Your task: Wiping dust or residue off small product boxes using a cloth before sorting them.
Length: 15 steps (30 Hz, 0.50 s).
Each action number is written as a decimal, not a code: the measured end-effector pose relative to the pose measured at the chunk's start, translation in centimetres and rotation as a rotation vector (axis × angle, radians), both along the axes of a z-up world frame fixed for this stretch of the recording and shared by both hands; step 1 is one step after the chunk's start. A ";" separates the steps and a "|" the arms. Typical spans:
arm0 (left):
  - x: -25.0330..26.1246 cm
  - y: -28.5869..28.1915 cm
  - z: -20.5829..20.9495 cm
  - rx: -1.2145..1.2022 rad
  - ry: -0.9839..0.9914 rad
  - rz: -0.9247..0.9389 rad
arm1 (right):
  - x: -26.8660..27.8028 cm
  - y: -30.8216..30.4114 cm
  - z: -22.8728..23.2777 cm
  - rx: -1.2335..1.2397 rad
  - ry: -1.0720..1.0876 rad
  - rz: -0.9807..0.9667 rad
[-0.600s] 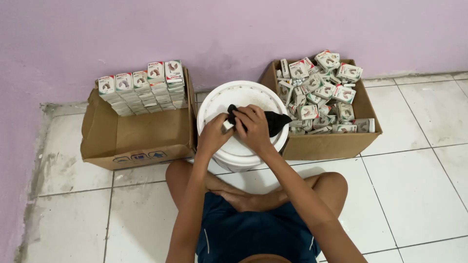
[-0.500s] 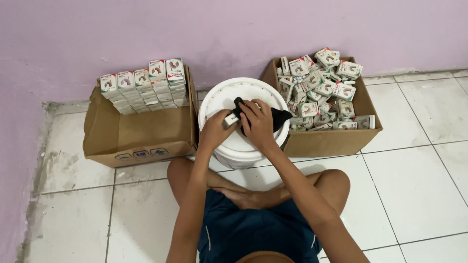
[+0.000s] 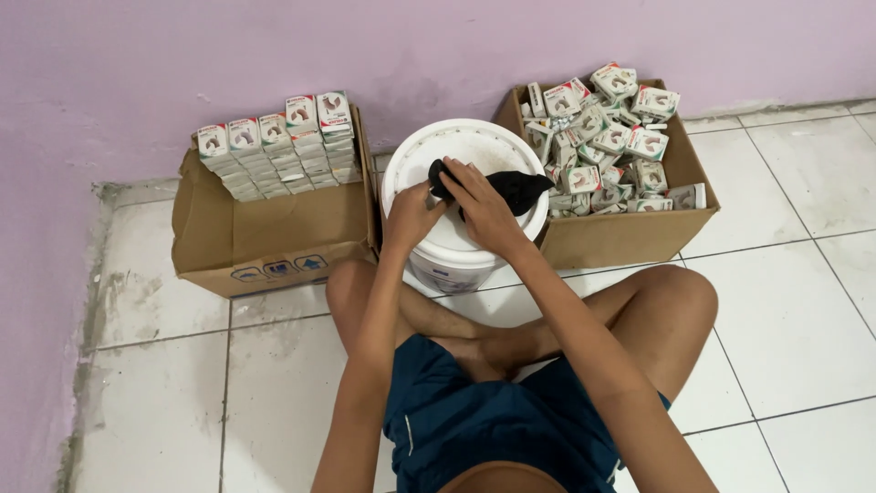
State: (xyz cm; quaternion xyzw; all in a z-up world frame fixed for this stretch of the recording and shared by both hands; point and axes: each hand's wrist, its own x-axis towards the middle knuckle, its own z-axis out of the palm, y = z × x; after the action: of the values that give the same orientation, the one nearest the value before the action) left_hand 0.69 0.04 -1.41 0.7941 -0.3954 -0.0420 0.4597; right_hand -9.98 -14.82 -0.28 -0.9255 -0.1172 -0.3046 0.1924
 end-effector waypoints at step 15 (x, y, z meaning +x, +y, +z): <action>-1.3 0.5 3.7 0.004 0.046 0.010 | 0.7 -0.1 -0.3 0.067 -0.030 -0.234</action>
State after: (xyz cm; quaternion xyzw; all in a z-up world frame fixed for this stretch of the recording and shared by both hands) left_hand -0.58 0.53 2.27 0.7959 -0.3805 -0.0590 0.4672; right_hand -9.25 -14.94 -0.54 -0.9213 -0.0012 -0.3423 0.1845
